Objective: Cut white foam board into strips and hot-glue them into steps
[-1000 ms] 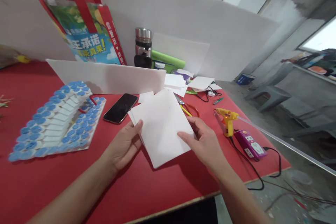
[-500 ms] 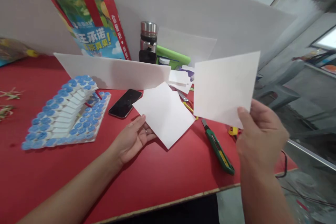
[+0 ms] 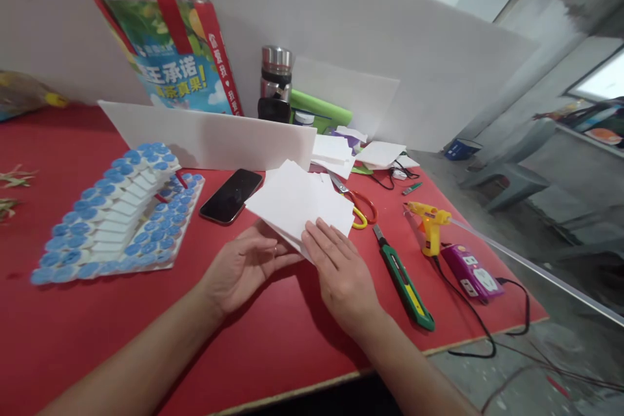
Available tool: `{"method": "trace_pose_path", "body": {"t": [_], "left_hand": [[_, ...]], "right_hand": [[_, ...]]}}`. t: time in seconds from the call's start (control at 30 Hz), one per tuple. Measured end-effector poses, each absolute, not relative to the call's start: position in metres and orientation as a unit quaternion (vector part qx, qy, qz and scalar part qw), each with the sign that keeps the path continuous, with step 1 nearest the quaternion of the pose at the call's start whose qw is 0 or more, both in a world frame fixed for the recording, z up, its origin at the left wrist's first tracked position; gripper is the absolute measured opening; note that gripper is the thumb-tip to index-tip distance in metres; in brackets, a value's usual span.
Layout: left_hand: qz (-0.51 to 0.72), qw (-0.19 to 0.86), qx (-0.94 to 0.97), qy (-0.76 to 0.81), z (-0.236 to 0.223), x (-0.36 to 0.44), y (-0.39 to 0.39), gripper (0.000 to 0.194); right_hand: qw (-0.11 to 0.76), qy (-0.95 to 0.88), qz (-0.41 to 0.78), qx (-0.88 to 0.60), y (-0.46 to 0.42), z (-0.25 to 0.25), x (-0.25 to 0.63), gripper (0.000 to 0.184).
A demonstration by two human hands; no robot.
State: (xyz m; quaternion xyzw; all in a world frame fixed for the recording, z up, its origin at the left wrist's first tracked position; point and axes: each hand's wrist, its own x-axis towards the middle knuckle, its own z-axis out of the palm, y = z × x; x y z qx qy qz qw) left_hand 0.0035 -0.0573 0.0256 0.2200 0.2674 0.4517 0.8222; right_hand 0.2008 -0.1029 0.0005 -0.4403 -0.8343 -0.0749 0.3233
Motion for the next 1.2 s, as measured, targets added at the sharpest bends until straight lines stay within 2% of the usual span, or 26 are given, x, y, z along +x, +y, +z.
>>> {"method": "trace_pose_path", "body": {"t": [0.07, 0.13, 0.2, 0.27, 0.3, 0.37, 0.43, 0.5, 0.57, 0.7, 0.83, 1.07, 1.2], "left_hand": [[0.454, 0.814, 0.229, 0.279, 0.024, 0.003, -0.057, 0.018], [0.469, 0.795, 0.233, 0.305, 0.021, 0.004, -0.054, 0.024], [0.495, 0.776, 0.221, 0.324, 0.019, 0.004, -0.051, 0.032], [0.513, 0.765, 0.208, 0.331, 0.018, 0.006, -0.051, 0.034], [0.515, 0.763, 0.207, 0.332, 0.018, 0.007, -0.051, 0.035], [0.507, 0.766, 0.219, 0.33, 0.018, 0.009, -0.054, 0.036], [0.483, 0.771, 0.244, 0.337, 0.018, 0.009, -0.055, 0.041], [0.449, 0.763, 0.287, 0.366, 0.018, 0.004, -0.051, 0.049], [0.435, 0.722, 0.355, 0.405, 0.021, -0.008, -0.042, 0.055], [0.498, 0.57, 0.509, 0.41, 0.027, -0.032, -0.026, 0.063], [0.448, 0.569, 0.536, 0.434, 0.024, -0.029, -0.032, 0.067], [0.475, 0.583, 0.506, 0.422, 0.007, -0.013, -0.043, 0.071], [0.474, 0.559, 0.527, 0.431, 0.01, -0.015, -0.042, 0.066]], "right_hand": [[0.31, -0.846, -0.065, -0.429, -0.105, 0.003, 0.202, 0.066], [0.314, -0.855, -0.052, -0.41, -0.109, 0.008, 0.205, 0.06], [0.379, -0.821, -0.048, -0.424, -0.112, 0.014, 0.209, 0.053], [0.492, -0.715, -0.017, -0.496, -0.111, 0.021, 0.215, 0.052], [0.545, -0.644, 0.033, -0.536, -0.109, 0.024, 0.217, 0.055], [0.604, -0.516, 0.206, -0.571, -0.103, 0.029, 0.221, 0.061], [0.61, -0.438, 0.392, -0.531, -0.094, 0.031, 0.223, 0.062], [0.609, -0.406, 0.482, -0.482, -0.086, 0.031, 0.226, 0.058], [0.612, -0.41, 0.482, -0.475, -0.082, 0.03, 0.23, 0.054], [0.566, -0.459, 0.446, -0.519, -0.082, 0.028, 0.24, 0.05], [0.543, -0.471, 0.468, -0.513, -0.087, 0.023, 0.239, 0.046], [0.583, -0.419, 0.48, -0.504, -0.096, -0.013, 0.225, 0.065], [0.586, -0.422, 0.484, -0.495, -0.101, -0.003, 0.228, 0.065]]}}
